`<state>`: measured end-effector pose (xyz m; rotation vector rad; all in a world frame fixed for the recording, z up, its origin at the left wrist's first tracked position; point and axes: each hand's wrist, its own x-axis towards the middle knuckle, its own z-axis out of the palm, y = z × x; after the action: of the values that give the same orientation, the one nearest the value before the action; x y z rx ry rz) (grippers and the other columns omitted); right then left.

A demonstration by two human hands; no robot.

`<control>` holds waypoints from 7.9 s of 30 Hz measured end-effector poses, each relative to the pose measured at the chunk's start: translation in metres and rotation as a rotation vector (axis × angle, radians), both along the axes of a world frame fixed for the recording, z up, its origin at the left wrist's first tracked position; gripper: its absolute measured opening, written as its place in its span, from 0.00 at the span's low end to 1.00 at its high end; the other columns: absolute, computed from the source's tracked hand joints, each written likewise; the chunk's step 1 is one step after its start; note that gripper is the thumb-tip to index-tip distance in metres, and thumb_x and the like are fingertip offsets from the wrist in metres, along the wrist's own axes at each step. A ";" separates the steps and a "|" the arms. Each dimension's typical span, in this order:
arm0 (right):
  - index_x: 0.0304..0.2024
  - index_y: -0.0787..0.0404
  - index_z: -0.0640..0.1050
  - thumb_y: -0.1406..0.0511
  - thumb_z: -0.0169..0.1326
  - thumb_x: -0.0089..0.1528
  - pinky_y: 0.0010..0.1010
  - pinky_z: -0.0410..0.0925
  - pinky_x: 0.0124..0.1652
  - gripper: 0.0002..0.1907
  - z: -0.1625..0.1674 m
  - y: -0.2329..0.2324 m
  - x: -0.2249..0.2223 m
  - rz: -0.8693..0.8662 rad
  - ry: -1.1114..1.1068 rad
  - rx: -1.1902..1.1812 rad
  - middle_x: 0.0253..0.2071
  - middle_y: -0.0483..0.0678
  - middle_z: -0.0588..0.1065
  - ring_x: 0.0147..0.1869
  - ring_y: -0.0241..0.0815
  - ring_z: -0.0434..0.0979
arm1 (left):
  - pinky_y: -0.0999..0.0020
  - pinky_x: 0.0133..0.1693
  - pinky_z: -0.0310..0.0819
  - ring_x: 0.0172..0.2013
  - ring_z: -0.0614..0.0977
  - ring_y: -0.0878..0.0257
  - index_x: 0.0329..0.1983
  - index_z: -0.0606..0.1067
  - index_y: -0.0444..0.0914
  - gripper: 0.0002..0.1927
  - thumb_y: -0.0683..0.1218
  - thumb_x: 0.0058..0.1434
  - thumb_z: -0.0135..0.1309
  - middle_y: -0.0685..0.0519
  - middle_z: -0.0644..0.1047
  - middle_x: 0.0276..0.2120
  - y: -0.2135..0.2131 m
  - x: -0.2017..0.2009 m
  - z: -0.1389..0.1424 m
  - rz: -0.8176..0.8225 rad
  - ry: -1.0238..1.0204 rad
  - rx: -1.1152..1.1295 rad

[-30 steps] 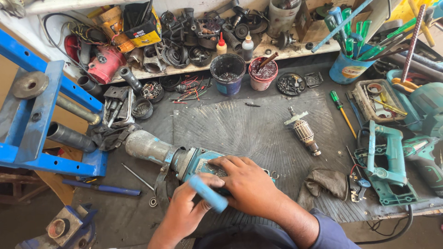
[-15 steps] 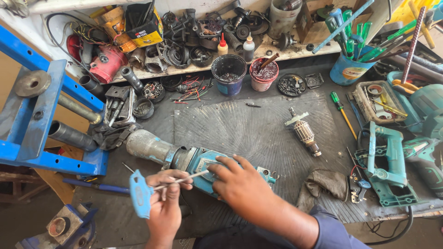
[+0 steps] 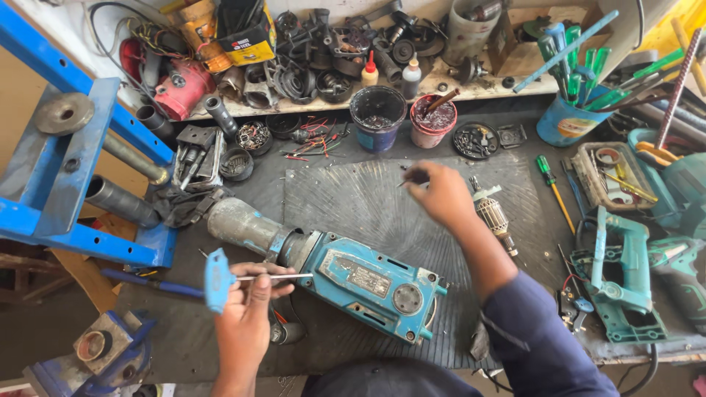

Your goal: The person places a motor rotor into a motor housing, then uses a blue T-handle hex key to tighten several screws on the housing. The person also uses a hammer to tap the housing. The task ends with the motor partially assembled on the workbench.

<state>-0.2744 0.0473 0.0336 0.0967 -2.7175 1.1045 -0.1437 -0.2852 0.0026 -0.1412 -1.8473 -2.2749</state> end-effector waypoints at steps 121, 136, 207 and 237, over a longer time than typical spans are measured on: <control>0.32 0.62 0.68 0.57 0.41 0.76 0.29 0.60 0.29 0.21 -0.024 -0.283 0.104 -0.027 -0.046 -1.254 0.20 0.43 0.60 0.23 0.36 0.59 | 0.55 0.55 0.72 0.51 0.81 0.50 0.52 0.80 0.45 0.20 0.51 0.56 0.55 0.49 0.82 0.49 -0.124 -0.136 -0.001 -0.551 0.493 -0.952; 0.40 0.58 0.81 0.62 0.61 0.59 0.42 0.64 0.52 0.09 0.060 -0.266 0.152 -0.325 0.261 0.346 0.40 0.49 0.77 0.49 0.53 0.76 | 0.59 0.70 0.56 0.72 0.64 0.54 0.79 0.43 0.34 0.58 0.72 0.61 0.52 0.44 0.65 0.71 -0.095 -0.067 0.002 -1.082 0.125 0.091; 0.41 0.54 0.81 0.54 0.62 0.54 0.41 0.66 0.49 0.17 0.056 -0.107 0.137 0.149 -0.009 0.267 0.43 0.44 0.77 0.50 0.48 0.76 | 0.68 0.42 0.85 0.37 0.89 0.62 0.42 0.83 0.35 0.08 0.40 0.60 0.61 0.51 0.87 0.35 -0.013 -0.034 0.028 -0.267 0.031 -0.473; 0.43 0.52 0.82 0.54 0.65 0.51 0.41 0.66 0.51 0.19 0.051 -0.107 0.136 0.198 0.041 0.282 0.49 0.43 0.77 0.54 0.47 0.75 | 0.67 0.44 0.83 0.40 0.90 0.60 0.44 0.84 0.36 0.11 0.40 0.59 0.59 0.50 0.88 0.39 -0.014 -0.032 0.037 -0.287 -0.089 -0.772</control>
<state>-0.1381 -0.0592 0.0846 0.4344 -2.8561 0.7455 -0.1757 -0.2995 0.0395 -0.4464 -2.8064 -1.5910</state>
